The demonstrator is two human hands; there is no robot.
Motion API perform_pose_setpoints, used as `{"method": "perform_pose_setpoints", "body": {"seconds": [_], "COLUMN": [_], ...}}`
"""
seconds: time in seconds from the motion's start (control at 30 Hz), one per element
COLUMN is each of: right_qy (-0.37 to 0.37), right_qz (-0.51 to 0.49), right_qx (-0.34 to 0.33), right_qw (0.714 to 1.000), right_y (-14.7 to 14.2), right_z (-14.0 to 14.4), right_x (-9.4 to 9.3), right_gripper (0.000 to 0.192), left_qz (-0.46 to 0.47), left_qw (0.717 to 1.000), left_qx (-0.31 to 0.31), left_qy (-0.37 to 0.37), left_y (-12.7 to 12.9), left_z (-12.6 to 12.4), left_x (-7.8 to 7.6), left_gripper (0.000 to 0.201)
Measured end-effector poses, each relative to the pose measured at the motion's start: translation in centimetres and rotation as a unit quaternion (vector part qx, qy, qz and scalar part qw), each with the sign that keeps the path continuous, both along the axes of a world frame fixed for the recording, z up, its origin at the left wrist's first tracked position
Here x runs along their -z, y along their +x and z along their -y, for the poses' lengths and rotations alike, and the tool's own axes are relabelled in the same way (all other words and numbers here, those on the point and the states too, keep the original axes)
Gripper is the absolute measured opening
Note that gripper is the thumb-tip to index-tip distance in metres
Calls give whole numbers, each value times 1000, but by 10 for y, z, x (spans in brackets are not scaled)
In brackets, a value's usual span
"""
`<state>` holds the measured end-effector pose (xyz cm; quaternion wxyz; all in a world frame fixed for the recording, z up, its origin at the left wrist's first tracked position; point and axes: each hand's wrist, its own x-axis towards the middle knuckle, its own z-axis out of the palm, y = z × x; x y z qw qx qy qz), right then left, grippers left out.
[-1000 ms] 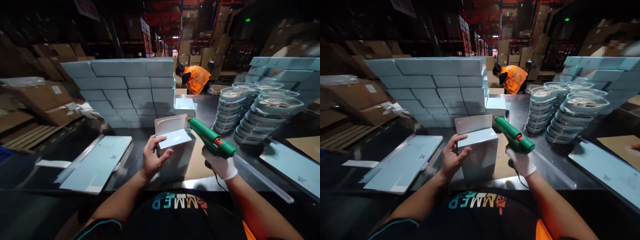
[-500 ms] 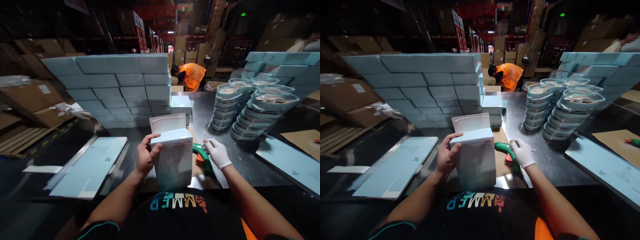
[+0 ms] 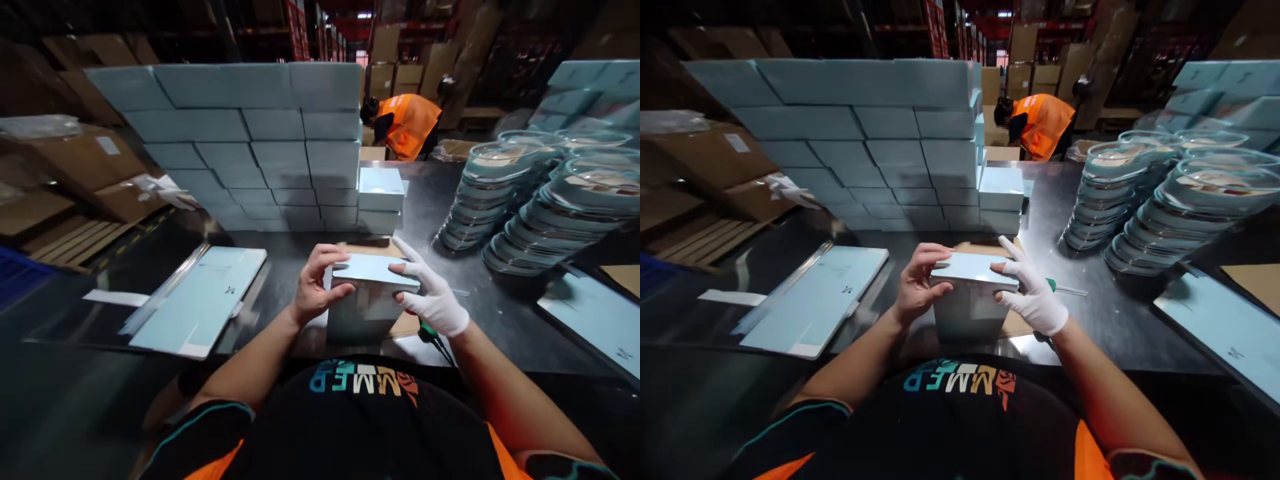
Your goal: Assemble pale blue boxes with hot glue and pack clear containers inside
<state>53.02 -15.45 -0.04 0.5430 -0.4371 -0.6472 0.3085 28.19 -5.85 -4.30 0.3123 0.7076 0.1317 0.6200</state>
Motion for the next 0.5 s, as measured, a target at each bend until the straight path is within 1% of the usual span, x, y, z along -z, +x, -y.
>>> {"method": "perform_pose_setpoints", "body": {"seconds": [0.03, 0.07, 0.13, 0.2, 0.23, 0.3, 0.37, 0.43, 0.47, 0.5], "right_qy": [25, 50, 87, 107, 114, 139, 176, 188, 180, 165], "right_qz": [20, 39, 66, 92, 108, 146, 181, 192, 188, 184], "right_qx": [-4, -13, -27, -30, -31, -46, -87, -119, -111, -74], "right_qw": [999, 998, 994, 990, 987, 978, 964, 956, 959, 966], "right_y": [1, 1, 0, -3, -6, -13, -18, -16, -10, 0], "right_z": [2, 4, 4, 2, 1, -4, -12, -24, -33, -44], "right_x": [3, 5, 7, 7, 7, 6, 6, 5, 5, 4], "right_gripper": [34, 26, 23, 25, 27, 37, 58, 77, 79, 74], "left_qz": [-25, -43, -63, -119, -165, -279, -375, -431, -437, -421], "left_qw": [999, 998, 995, 987, 979, 947, 909, 881, 877, 885], "left_qx": [19, 31, 35, 16, -2, -31, -29, -25, -39, -69], "left_qy": [19, 38, 72, 104, 122, 156, 182, 195, 195, 186], "left_y": [-4, -8, -17, -27, -31, -37, -40, -44, -47, -52], "left_z": [-1, -3, -4, -4, -3, 1, 8, 13, 13, 10], "left_x": [-2, -5, -14, -27, -36, -55, -74, -87, -89, -88], "left_gripper": [36, 27, 21, 20, 22, 31, 40, 47, 48, 49]}}
